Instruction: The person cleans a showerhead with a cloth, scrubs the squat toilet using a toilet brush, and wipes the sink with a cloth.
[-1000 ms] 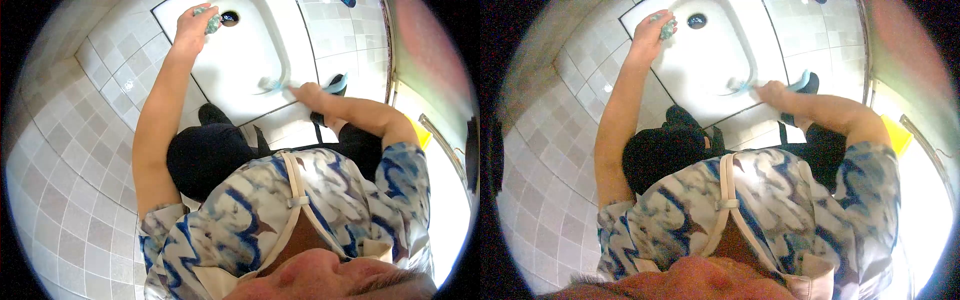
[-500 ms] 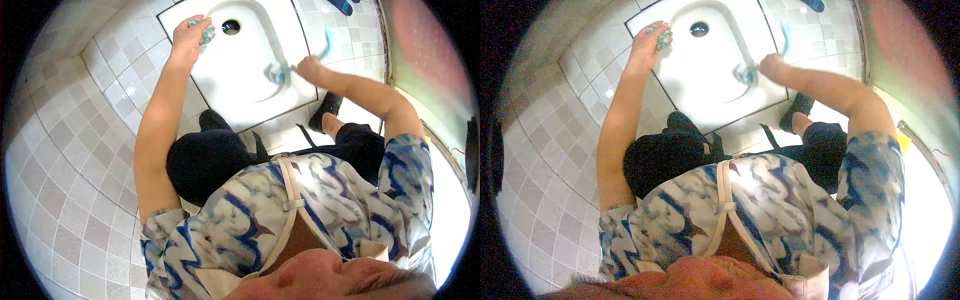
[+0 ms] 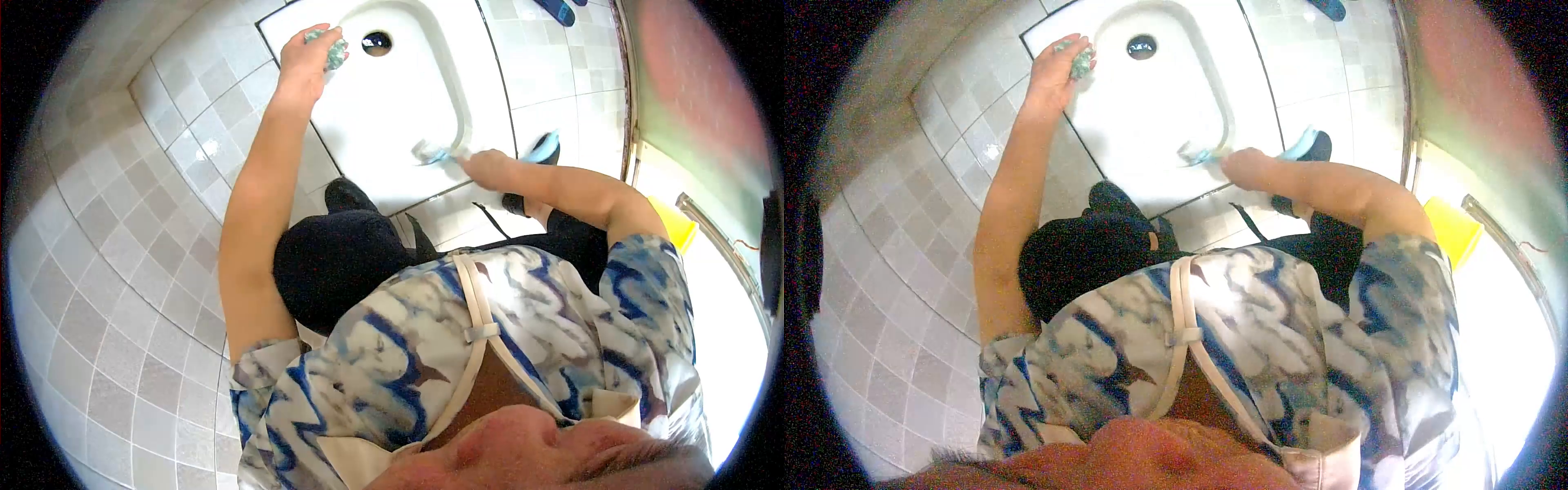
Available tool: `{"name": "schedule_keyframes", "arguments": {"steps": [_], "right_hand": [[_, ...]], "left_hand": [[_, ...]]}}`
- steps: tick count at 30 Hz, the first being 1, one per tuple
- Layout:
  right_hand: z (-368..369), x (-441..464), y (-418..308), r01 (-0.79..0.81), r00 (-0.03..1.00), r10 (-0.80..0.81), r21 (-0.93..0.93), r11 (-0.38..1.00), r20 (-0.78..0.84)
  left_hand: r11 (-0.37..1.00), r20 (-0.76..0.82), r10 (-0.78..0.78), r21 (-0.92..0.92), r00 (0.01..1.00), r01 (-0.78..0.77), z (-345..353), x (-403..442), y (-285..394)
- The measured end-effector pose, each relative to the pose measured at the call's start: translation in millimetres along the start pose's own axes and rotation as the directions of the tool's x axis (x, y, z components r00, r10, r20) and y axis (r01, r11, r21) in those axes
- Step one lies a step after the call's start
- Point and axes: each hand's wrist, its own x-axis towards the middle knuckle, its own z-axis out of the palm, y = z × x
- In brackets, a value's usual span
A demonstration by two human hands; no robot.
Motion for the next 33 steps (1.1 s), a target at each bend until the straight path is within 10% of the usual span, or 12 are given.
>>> {"name": "schedule_keyframes", "arguments": {"steps": [6, 8, 13, 17, 19, 25, 33], "right_hand": [[9, 67, -8, -0.178, 0.941, 0.042, 0.385, 0.906, 0.336], [2, 38, -4, 0.125, 0.991, -0.13, 0.255, 0.959, 0.005], [-30, 23, 41, 0.059, 0.998, -0.053, -0.481, 0.875, 0.026], [-52, 21, 50, 0.094, 0.99, -0.018, -0.547, 0.831, 0.143], [-27, 22, 47, 0.164, 0.982, -0.187, -0.377, 0.912, -0.025], [-9, 74, 2, 0.022, 0.989, -0.012, 0.062, 0.998, -0.147], [17, 70, -12, -0.062, 0.998, 0.049, 0.428, 0.902, 0.042]], "left_hand": [[1.0, 0.068, -0.02, 0.0, 0.997, 0.02, 9, 9, -8], [1.0, 0.079, -0.024, -0.005, 0.997, 0.024, 8, 15, -12], [0.999, 0.029, -0.021, 0.042, 0.999, 0.02, 3, 4, 1], [0.999, -0.015, -0.036, 0.003, 0.999, 0.036, -1, 7, 0], [0.999, 0.008, -0.047, -0.006, 0.999, 0.048, 0, 9, -7], [1.0, 0.054, -0.027, 0.001, 0.998, 0.027, 8, 8, -9], [1.0, 0.068, -0.02, -0.009, 0.997, 0.021, 9, 11, -14]]}}
